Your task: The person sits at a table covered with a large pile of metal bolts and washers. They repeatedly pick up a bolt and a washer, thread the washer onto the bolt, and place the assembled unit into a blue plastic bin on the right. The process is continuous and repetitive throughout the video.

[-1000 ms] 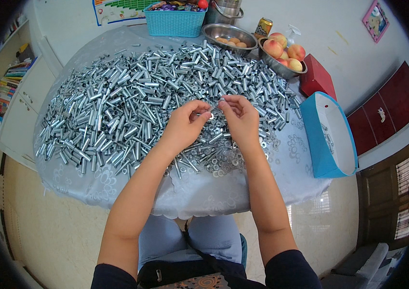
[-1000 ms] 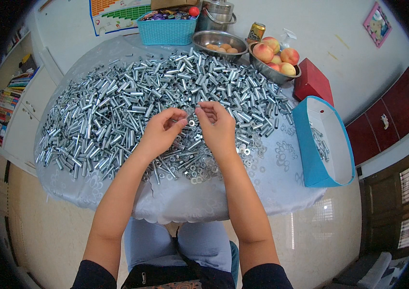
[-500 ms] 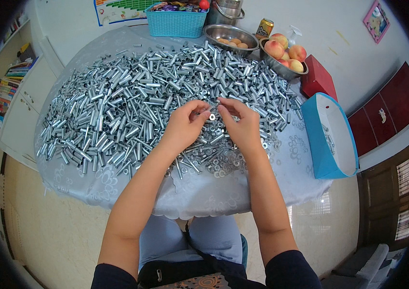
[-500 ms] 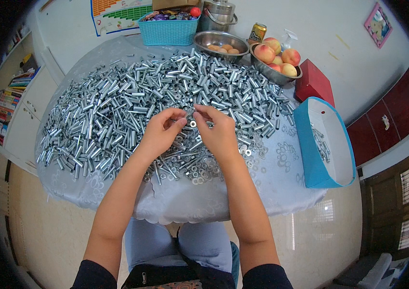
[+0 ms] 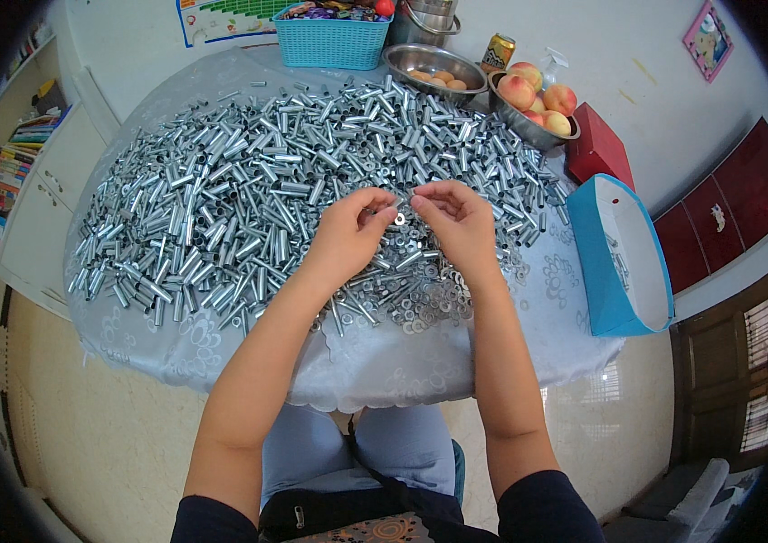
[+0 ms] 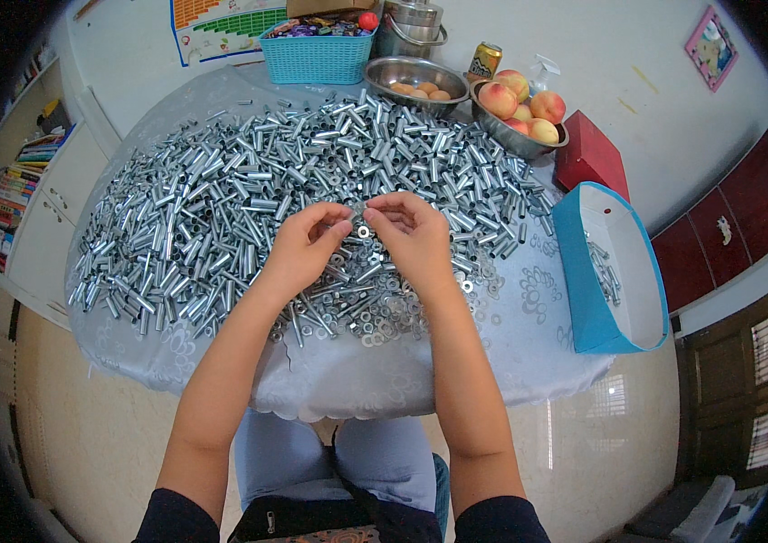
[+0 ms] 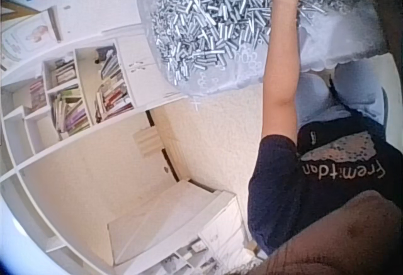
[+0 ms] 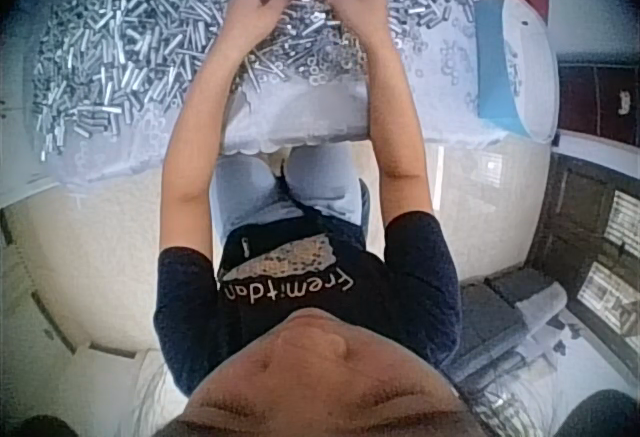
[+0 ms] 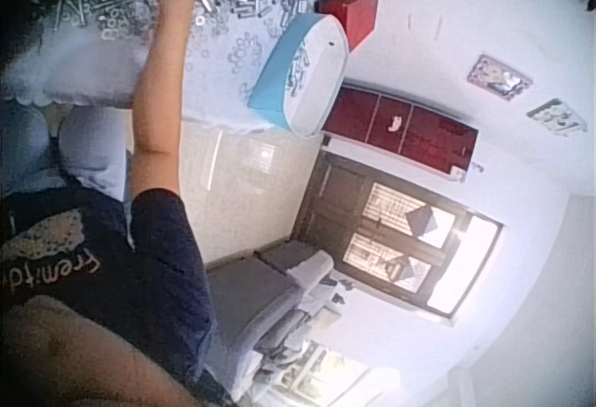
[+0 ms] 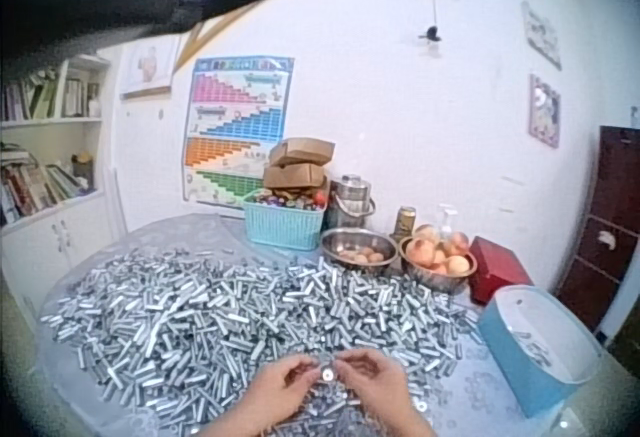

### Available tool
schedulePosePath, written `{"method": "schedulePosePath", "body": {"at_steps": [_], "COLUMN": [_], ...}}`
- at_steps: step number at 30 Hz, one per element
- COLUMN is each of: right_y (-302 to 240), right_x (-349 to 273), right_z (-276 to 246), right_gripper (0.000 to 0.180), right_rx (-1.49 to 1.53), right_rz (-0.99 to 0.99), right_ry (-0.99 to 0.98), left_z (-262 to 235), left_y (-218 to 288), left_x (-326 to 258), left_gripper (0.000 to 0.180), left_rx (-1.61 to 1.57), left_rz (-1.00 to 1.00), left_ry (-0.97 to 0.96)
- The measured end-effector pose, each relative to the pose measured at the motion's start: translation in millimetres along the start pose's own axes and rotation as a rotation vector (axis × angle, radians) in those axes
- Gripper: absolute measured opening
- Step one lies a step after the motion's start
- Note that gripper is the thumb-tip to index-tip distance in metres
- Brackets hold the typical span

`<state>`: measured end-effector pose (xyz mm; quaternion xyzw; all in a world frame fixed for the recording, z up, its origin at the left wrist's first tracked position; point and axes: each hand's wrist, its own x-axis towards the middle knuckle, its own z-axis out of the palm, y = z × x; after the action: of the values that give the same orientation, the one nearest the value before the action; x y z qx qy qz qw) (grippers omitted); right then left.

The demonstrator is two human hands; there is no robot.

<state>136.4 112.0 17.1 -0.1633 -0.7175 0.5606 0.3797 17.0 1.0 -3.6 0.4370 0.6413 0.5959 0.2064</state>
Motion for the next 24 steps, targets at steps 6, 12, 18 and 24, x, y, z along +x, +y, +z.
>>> {"method": "schedulePosePath", "body": {"at_steps": [6, 12, 18, 24], "right_y": [2, 1, 7, 5], "right_x": [4, 4, 0, -2], "right_z": [-9, -14, -12, -11], "right_gripper": [0.019, 0.015, 0.028, 0.034], "right_rx": [0.045, 0.016, -0.384, -0.431], "right_rz": [0.095, 0.197, 0.071, 0.022], "right_ry": [-0.116, -0.136, -0.154, -0.194], "left_z": [0, -1, -2, -4], "left_y": [2, 7, 5, 6], "left_x": [-1, -3, -3, -3], "left_gripper": [0.02, 0.021, 0.022, 0.021], "left_rx": [0.05, 0.158, 0.196, 0.272], "left_rz": [0.046, 0.097, 0.146, 0.236], "left_ry": [-0.005, -0.02, -0.023, -0.024]}}
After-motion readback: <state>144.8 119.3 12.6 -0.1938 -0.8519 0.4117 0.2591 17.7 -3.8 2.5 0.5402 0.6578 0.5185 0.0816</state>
